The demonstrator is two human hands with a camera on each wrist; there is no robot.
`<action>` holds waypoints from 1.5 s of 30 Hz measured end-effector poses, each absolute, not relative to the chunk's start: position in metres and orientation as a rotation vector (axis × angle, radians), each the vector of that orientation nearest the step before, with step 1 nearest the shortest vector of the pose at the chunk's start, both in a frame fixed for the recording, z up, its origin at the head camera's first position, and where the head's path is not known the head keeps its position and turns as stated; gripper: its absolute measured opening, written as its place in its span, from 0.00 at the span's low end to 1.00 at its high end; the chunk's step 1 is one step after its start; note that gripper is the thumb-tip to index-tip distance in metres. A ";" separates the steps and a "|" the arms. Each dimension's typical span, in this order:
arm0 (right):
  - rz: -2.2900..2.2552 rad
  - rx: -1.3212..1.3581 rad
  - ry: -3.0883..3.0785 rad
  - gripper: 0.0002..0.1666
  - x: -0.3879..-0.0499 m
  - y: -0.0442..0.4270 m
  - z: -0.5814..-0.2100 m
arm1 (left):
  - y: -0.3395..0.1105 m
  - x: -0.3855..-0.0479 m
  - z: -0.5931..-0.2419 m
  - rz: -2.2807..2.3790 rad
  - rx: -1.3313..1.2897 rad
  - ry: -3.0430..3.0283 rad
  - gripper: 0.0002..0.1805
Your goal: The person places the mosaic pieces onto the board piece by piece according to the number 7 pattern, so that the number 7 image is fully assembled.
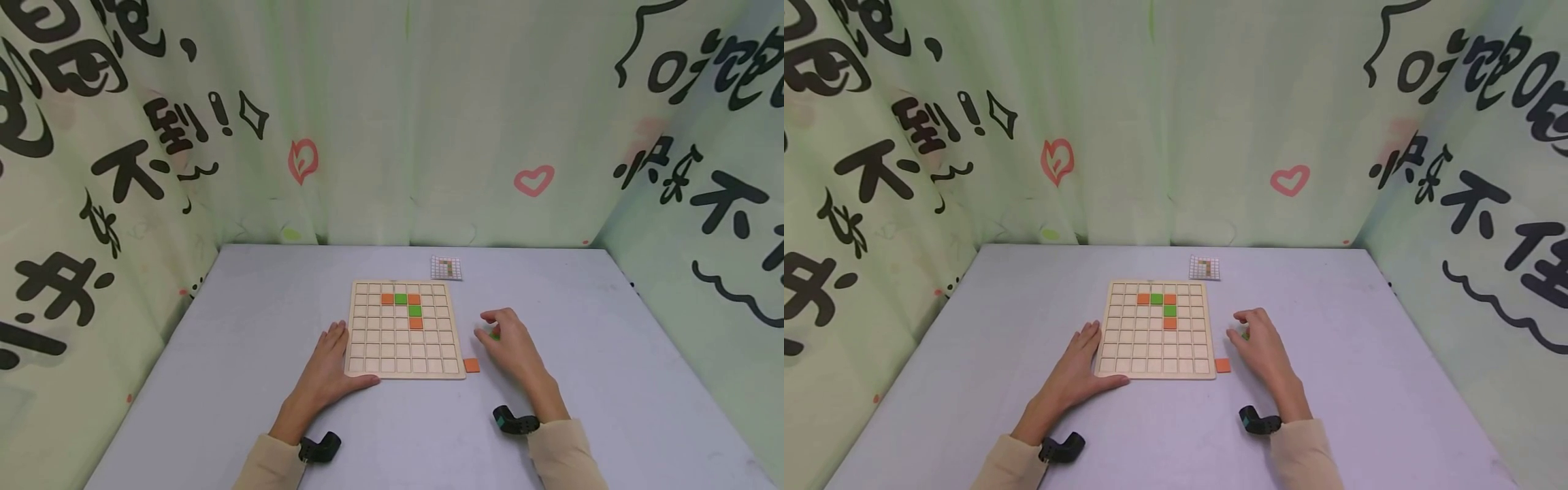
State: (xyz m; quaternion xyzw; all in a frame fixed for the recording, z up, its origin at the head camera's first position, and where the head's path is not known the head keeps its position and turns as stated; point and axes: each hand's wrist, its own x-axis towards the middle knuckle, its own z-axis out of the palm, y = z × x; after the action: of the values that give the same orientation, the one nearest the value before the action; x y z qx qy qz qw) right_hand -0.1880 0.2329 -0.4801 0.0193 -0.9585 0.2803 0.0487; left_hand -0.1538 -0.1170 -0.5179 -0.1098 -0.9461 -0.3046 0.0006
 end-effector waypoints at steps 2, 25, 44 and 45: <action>0.852 0.036 -2.922 0.24 -0.188 0.236 -0.481 | -0.117 -0.154 -0.518 -0.960 -0.348 -2.971 0.66; 0.841 -0.054 -2.875 0.22 -0.185 0.259 -0.497 | -0.117 -0.154 -0.518 -0.966 -0.349 -2.966 0.66; 0.818 -0.064 -2.954 0.20 -0.183 0.263 -0.496 | -0.117 -0.154 -0.519 -0.953 -0.362 -2.960 0.66; 0.822 -0.060 -2.952 0.19 -0.183 0.263 -0.496 | -0.118 -0.154 -0.519 -0.951 -0.362 -2.960 0.66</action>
State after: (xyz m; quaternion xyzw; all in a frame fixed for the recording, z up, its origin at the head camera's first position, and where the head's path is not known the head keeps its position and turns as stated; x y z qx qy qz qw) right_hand -0.1833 0.2626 -0.4956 -0.0195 -0.9625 0.2680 0.0383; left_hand -0.1540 -0.1175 -0.5190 -0.1157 -0.9456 -0.3039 0.0057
